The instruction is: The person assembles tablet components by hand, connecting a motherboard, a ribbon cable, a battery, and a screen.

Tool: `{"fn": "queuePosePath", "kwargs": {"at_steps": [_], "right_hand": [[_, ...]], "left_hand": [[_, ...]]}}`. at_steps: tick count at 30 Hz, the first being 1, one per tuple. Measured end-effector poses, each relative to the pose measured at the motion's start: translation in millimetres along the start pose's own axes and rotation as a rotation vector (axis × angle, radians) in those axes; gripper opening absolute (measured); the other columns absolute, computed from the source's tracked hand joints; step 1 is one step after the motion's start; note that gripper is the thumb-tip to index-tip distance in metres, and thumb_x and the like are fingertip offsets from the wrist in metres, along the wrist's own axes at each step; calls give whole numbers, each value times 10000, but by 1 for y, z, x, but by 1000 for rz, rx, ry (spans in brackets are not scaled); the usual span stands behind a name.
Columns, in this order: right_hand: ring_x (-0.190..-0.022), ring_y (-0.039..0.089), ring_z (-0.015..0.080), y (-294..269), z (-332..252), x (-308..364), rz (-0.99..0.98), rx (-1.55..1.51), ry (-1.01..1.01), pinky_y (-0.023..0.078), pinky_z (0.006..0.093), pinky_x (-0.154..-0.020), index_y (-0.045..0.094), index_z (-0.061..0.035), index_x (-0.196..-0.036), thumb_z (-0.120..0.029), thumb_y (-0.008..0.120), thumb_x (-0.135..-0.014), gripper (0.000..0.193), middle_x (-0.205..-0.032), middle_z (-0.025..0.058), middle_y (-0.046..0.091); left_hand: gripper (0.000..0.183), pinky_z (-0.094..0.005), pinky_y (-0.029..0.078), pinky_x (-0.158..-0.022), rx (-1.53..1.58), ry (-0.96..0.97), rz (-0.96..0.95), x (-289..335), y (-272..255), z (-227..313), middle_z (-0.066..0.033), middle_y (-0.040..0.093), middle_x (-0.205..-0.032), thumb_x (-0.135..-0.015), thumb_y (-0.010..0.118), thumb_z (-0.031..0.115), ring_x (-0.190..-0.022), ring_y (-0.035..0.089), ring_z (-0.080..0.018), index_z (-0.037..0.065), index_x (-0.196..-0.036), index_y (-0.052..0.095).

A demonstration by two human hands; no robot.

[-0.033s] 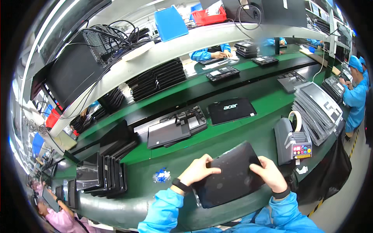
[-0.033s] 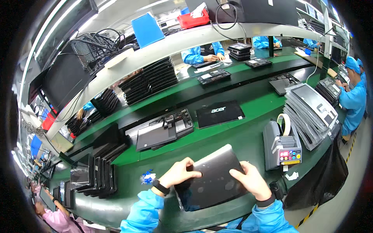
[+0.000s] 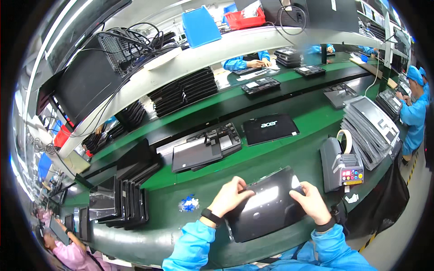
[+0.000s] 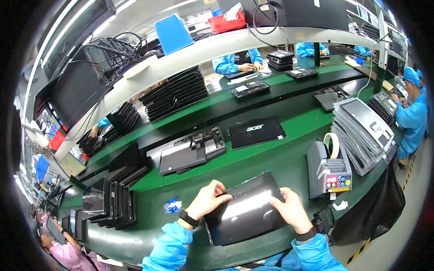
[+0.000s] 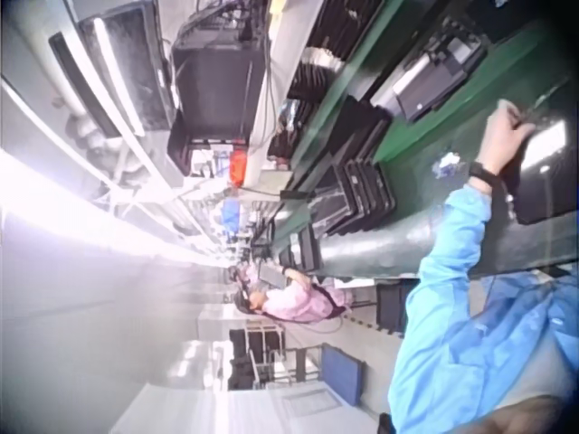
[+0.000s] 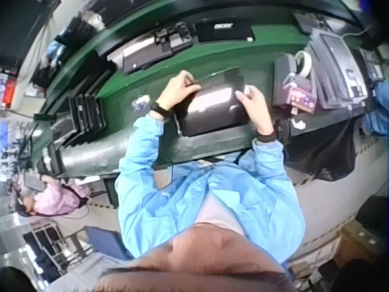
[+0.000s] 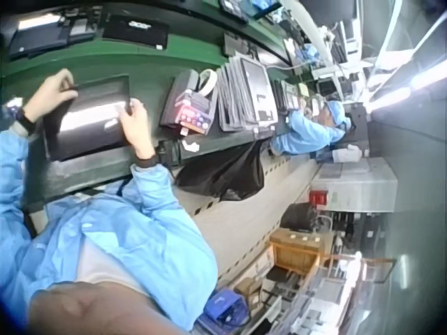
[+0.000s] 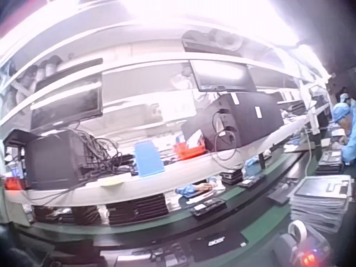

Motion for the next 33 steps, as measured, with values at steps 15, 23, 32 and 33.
{"fn": "queuePosePath", "kwargs": {"at_steps": [15,23,32,33], "right_hand": [[-913,501,347,32,-23,-2,262,792,-266,424,421,-762,574,42,-989,-238,698,-779,371,-912,169,529],[-944,499,323,24,-23,1,335,735,-273,422,391,-804,585,5,-1002,-243,724,-750,380,-967,154,550],[-902,538,163,19,-29,-3,110,-321,-170,446,295,-813,519,-10,-1020,-56,652,-806,256,-977,73,576],[-889,534,145,18,-35,-3,84,-328,-182,442,280,-805,515,-11,-1019,-43,638,-815,241,-965,60,573]], "left_hand": [[461,-319,438,-536,-40,-497,212,103,-2,-105,-113,581,-613,-848,617,444,-565,547,-175,-2,-747,557],[481,-322,429,-546,167,-395,256,108,-2,-102,-77,538,-589,-775,698,462,-560,499,-161,42,-653,497],[208,-213,376,-543,221,-191,429,123,-33,-25,26,542,-651,-755,761,150,-598,430,-44,40,-750,584],[180,-219,398,-557,174,-162,433,125,-36,-20,17,574,-668,-753,756,127,-611,464,-48,37,-761,600]]}}
Point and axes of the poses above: each hand's wrist, its own x-axis away from the middle knuckle, its own y-axis out of the palm, z = x × y, the point moved 9 cm from there along -x, towards the middle knuckle
